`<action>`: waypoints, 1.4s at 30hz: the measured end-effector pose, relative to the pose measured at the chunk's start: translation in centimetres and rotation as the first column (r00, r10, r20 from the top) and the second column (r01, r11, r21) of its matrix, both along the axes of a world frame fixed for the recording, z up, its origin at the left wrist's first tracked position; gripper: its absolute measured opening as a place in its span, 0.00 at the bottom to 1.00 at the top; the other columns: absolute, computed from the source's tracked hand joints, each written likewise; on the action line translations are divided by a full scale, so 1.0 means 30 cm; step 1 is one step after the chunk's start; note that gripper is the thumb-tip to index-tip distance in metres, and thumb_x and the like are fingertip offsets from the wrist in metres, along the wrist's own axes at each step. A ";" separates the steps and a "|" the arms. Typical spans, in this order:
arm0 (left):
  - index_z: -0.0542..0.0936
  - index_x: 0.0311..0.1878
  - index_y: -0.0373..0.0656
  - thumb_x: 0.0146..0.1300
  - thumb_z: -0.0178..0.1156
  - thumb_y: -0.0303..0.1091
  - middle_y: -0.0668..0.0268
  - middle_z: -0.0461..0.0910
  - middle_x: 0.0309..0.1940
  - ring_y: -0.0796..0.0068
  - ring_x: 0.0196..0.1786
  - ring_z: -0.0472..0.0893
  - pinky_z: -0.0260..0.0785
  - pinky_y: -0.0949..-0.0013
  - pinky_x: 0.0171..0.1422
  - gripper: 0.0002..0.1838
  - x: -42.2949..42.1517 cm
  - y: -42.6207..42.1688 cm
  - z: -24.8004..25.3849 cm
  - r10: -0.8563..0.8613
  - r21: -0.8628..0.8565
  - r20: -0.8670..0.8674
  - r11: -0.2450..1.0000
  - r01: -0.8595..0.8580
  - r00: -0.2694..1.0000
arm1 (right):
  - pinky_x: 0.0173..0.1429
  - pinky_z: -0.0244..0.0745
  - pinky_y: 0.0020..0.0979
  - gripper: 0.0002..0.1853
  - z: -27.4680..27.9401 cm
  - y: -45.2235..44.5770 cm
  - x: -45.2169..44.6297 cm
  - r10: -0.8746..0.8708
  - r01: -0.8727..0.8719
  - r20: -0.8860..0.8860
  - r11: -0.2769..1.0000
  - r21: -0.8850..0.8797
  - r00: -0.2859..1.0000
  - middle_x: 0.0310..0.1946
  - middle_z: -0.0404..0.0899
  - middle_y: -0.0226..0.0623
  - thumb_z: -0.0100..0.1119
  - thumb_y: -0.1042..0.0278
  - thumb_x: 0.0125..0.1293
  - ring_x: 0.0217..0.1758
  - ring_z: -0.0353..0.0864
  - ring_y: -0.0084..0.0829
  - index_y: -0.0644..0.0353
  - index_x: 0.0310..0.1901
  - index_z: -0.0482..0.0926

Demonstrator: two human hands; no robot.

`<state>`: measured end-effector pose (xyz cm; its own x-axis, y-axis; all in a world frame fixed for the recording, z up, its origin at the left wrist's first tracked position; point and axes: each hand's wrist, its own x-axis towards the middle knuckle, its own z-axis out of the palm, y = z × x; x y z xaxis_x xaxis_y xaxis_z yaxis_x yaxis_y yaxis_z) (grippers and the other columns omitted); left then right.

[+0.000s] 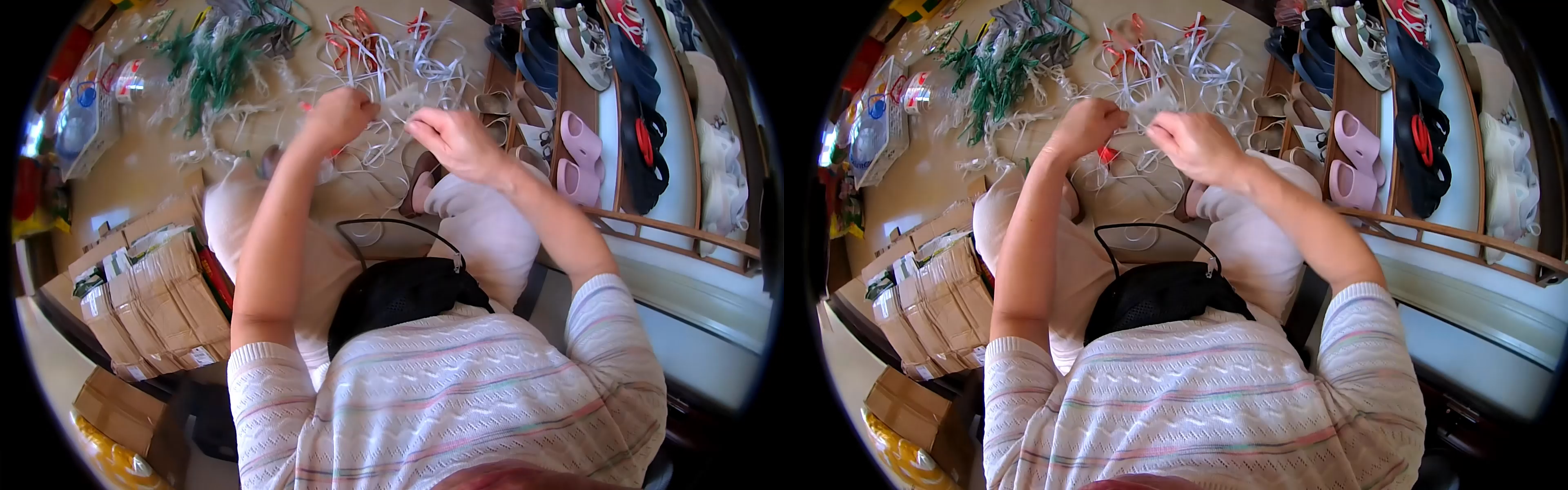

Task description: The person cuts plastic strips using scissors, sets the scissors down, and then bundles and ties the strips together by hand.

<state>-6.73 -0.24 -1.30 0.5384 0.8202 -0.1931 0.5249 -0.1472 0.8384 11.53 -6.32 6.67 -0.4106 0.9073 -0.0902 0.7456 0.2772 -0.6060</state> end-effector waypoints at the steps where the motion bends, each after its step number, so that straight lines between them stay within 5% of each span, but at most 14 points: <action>1: 0.77 0.27 0.35 0.59 0.51 0.40 0.70 0.70 0.14 0.80 0.16 0.65 0.58 0.76 0.21 0.16 -0.011 0.009 0.031 0.087 -0.038 0.061 0.996 -0.085 0.994 | 0.25 0.63 0.24 0.12 -0.028 -0.030 0.008 -0.093 0.087 -0.123 0.995 -0.054 0.988 0.15 0.69 0.31 0.48 0.63 0.65 0.19 0.67 0.20 0.63 0.32 0.75; 4: 0.76 0.30 0.33 0.62 0.49 0.39 0.70 0.66 0.12 0.80 0.14 0.63 0.56 0.77 0.20 0.16 -0.024 -0.014 0.102 0.277 -0.459 0.338 0.883 -0.099 0.899 | 0.25 0.58 0.19 0.13 -0.118 -0.073 0.062 -0.373 0.091 -0.353 0.787 -0.610 0.858 0.15 0.65 0.24 0.44 0.62 0.68 0.20 0.62 0.14 0.62 0.35 0.75; 8: 0.75 0.33 0.32 0.63 0.50 0.39 0.70 0.63 0.11 0.81 0.13 0.61 0.53 0.78 0.17 0.16 -0.054 -0.004 0.107 0.402 -0.668 0.586 0.731 0.140 0.704 | 0.26 0.57 0.16 0.14 -0.179 -0.059 0.153 -0.274 0.069 -0.241 0.781 -0.620 0.931 0.18 0.67 0.23 0.44 0.60 0.68 0.22 0.62 0.13 0.61 0.35 0.75; 12: 0.76 0.33 0.34 0.62 0.52 0.39 0.70 0.67 0.14 0.83 0.13 0.63 0.52 0.79 0.16 0.14 -0.061 -0.027 0.125 0.229 -0.622 0.698 0.663 0.416 0.679 | 0.31 0.63 0.17 0.11 -0.231 -0.018 0.210 -0.207 0.008 -0.339 0.862 -0.506 0.918 0.22 0.72 0.25 0.48 0.63 0.66 0.26 0.67 0.14 0.61 0.37 0.76; 16: 0.77 0.33 0.38 0.59 0.53 0.41 0.72 0.67 0.13 0.84 0.14 0.63 0.54 0.79 0.15 0.14 -0.006 -0.053 0.108 -0.313 -0.601 0.426 0.603 0.524 0.849 | 0.35 0.69 0.25 0.07 -0.138 0.130 0.236 -0.026 0.031 0.036 0.990 -0.141 0.999 0.26 0.79 0.33 0.55 0.68 0.59 0.29 0.75 0.21 0.62 0.33 0.78; 20: 0.78 0.41 0.39 0.55 0.51 0.41 0.61 0.79 0.26 0.69 0.27 0.77 0.69 0.66 0.36 0.17 -0.015 -0.008 -0.003 -0.337 -0.135 -0.138 0.938 0.319 0.931 | 0.31 0.68 0.25 0.07 0.050 0.149 0.166 0.078 -0.135 0.234 0.961 0.240 0.969 0.26 0.78 0.38 0.55 0.69 0.59 0.27 0.76 0.23 0.63 0.32 0.78; 24: 0.77 0.40 0.38 0.59 0.51 0.39 0.63 0.75 0.21 0.72 0.23 0.75 0.67 0.67 0.29 0.15 -0.033 0.011 0.022 0.198 -0.082 0.101 0.978 -0.190 0.975 | 0.32 0.67 0.23 0.09 0.061 -0.006 0.101 -0.033 0.040 -0.160 0.998 0.044 0.987 0.26 0.78 0.33 0.51 0.68 0.63 0.28 0.74 0.21 0.65 0.36 0.78; 27: 0.75 0.47 0.38 0.63 0.51 0.38 0.70 0.68 0.16 0.82 0.15 0.63 0.56 0.78 0.19 0.16 -0.048 0.012 0.068 0.360 -0.542 0.396 0.834 -0.102 0.845 | 0.31 0.65 0.21 0.11 -0.081 -0.097 0.109 -0.184 0.058 -0.435 0.956 -0.287 0.881 0.22 0.75 0.28 0.49 0.67 0.65 0.26 0.71 0.17 0.64 0.39 0.78; 31: 0.75 0.47 0.38 0.63 0.52 0.39 0.72 0.65 0.14 0.86 0.13 0.60 0.50 0.80 0.15 0.16 -0.054 -0.012 0.101 0.386 -0.675 0.565 0.724 0.140 0.730 | 0.27 0.62 0.19 0.11 -0.183 -0.088 0.164 -0.246 -0.048 -0.400 0.799 -0.599 0.883 0.17 0.70 0.24 0.50 0.65 0.65 0.22 0.66 0.14 0.62 0.41 0.78; 34: 0.77 0.45 0.38 0.62 0.53 0.39 0.71 0.67 0.15 0.85 0.14 0.61 0.51 0.80 0.15 0.15 -0.045 -0.038 0.110 0.113 -0.600 0.648 0.686 0.412 0.754 | 0.27 0.63 0.19 0.11 -0.199 0.015 0.201 -0.169 0.036 -0.195 0.836 -0.547 0.966 0.18 0.72 0.25 0.51 0.65 0.63 0.23 0.69 0.14 0.61 0.40 0.79; 35: 0.77 0.44 0.38 0.62 0.53 0.40 0.70 0.68 0.15 0.85 0.14 0.62 0.52 0.80 0.15 0.15 -0.039 -0.039 0.103 -0.003 -0.576 0.570 0.712 0.402 0.821 | 0.27 0.65 0.20 0.09 -0.162 0.042 0.203 -0.237 -0.017 -0.437 0.864 -0.504 0.868 0.19 0.74 0.26 0.51 0.66 0.62 0.22 0.70 0.14 0.59 0.37 0.80; 37: 0.78 0.43 0.38 0.62 0.53 0.41 0.69 0.69 0.15 0.85 0.15 0.63 0.54 0.80 0.16 0.16 -0.028 -0.038 0.082 -0.217 -0.518 0.367 0.759 0.393 0.904 | 0.25 0.65 0.24 0.08 -0.129 0.165 0.258 -0.117 0.087 -0.094 0.956 -0.279 0.989 0.18 0.76 0.30 0.53 0.65 0.60 0.21 0.70 0.18 0.58 0.33 0.80; 41: 0.79 0.33 0.41 0.61 0.51 0.39 0.73 0.68 0.13 0.85 0.15 0.65 0.56 0.78 0.18 0.12 -0.010 -0.004 -0.066 -0.057 0.039 0.072 0.998 0.054 0.996 | 0.27 0.62 0.20 0.08 0.060 0.109 0.132 0.063 -0.068 -0.058 0.994 -0.082 0.996 0.17 0.70 0.26 0.54 0.68 0.61 0.22 0.65 0.13 0.63 0.33 0.79; 42: 0.79 0.33 0.40 0.61 0.51 0.39 0.73 0.68 0.14 0.85 0.15 0.65 0.56 0.78 0.18 0.13 -0.009 0.003 -0.063 0.030 0.074 0.112 0.996 -0.039 0.993 | 0.27 0.64 0.27 0.09 0.068 0.071 0.111 0.052 -0.061 -0.068 0.989 -0.136 0.996 0.17 0.73 0.36 0.55 0.64 0.59 0.20 0.70 0.22 0.60 0.33 0.77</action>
